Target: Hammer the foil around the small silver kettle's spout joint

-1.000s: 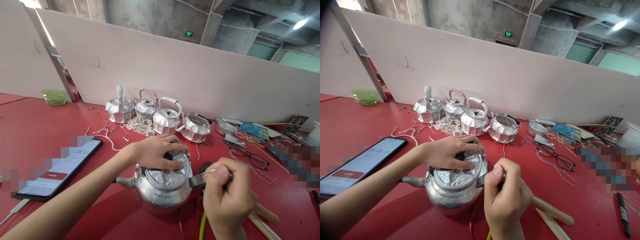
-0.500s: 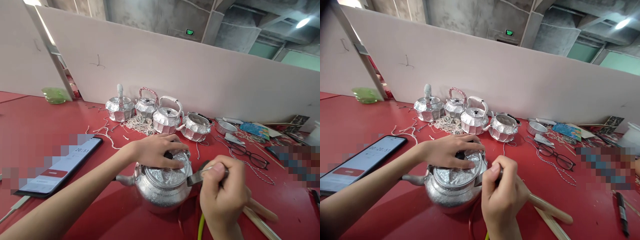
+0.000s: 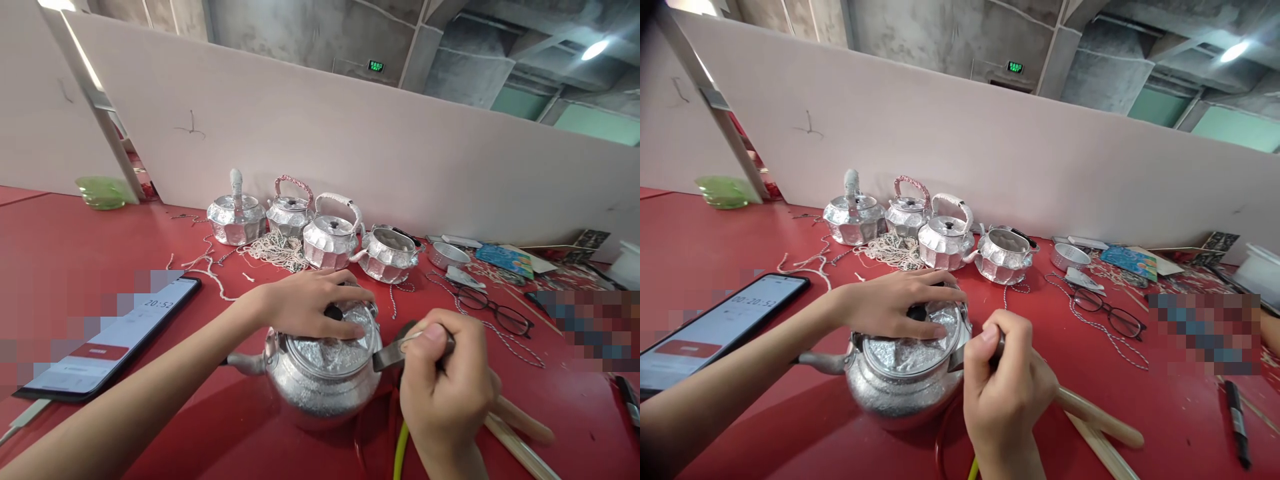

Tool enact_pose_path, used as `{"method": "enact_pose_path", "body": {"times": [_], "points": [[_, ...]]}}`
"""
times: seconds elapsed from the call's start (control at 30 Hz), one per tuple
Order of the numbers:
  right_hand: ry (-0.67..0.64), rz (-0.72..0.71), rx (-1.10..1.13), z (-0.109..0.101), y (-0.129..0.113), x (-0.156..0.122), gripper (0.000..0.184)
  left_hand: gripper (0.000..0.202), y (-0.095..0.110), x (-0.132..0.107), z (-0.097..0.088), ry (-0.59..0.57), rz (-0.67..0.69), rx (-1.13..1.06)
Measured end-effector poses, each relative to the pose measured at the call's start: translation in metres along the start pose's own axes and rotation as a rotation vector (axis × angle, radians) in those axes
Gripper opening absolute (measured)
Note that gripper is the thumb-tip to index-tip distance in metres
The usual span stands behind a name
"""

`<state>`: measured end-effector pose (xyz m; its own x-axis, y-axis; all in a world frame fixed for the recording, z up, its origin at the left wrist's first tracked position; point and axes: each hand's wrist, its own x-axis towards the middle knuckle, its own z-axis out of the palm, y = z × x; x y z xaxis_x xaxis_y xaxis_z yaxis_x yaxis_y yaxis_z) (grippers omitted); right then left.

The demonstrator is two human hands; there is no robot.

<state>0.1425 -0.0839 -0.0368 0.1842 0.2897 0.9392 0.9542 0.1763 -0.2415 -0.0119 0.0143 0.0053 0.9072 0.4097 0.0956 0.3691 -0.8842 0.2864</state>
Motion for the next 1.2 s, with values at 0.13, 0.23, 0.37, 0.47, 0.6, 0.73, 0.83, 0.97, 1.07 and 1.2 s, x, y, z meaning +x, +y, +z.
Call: {"method": "enact_pose_path", "body": {"times": [0.13, 0.23, 0.37, 0.47, 0.6, 0.73, 0.83, 0.97, 1.07, 1.2], "points": [[0.001, 0.007, -0.010, -0.0005, 0.0002, 0.0008, 0.006, 0.047, -0.0002, 0.0006, -0.0001, -0.006, 0.008, -0.006], [0.008, 0.012, -0.012, -0.0018, -0.0010, 0.0008, 0.006, 0.047, 0.0002, 0.0011, -0.0008, -0.010, 0.009, -0.010], [-0.017, 0.010, -0.007, -0.0039, 0.0000, 0.0008, 0.007, 0.047, 0.0008, 0.0013, -0.0017, -0.025, 0.001, -0.008], [0.017, 0.024, -0.028, -0.0044, 0.0025, 0.0016, 0.006, 0.047, 0.0009, 0.0012, -0.0018, -0.021, 0.001, -0.005], [-0.015, 0.015, -0.025, -0.0034, 0.0030, 0.0034, 0.005, 0.047, 0.0010, 0.0008, -0.0012, -0.019, 0.002, -0.009], [-0.006, 0.022, -0.035, -0.0024, 0.0021, 0.0045, 0.006, 0.047, 0.0008, 0.0007, -0.0010, -0.018, 0.010, -0.010], [-0.040, 0.006, -0.026, -0.0029, 0.0026, 0.0051, 0.006, 0.047, 0.0009, 0.0008, -0.0012, -0.021, 0.003, -0.012], [-0.045, -0.011, -0.033, -0.0041, 0.0037, 0.0072, 0.006, 0.047, 0.0014, 0.0010, -0.0016, -0.021, 0.008, -0.014], [-0.110, -0.050, -0.035, -0.0043, 0.0034, 0.0091, 0.006, 0.047, 0.0015, 0.0011, -0.0016, -0.026, 0.002, -0.020], [-0.078, -0.040, 0.003, -0.0056, 0.0019, 0.0100, 0.005, 0.047, 0.0010, 0.0014, -0.0017, -0.021, 0.011, -0.027]]}}
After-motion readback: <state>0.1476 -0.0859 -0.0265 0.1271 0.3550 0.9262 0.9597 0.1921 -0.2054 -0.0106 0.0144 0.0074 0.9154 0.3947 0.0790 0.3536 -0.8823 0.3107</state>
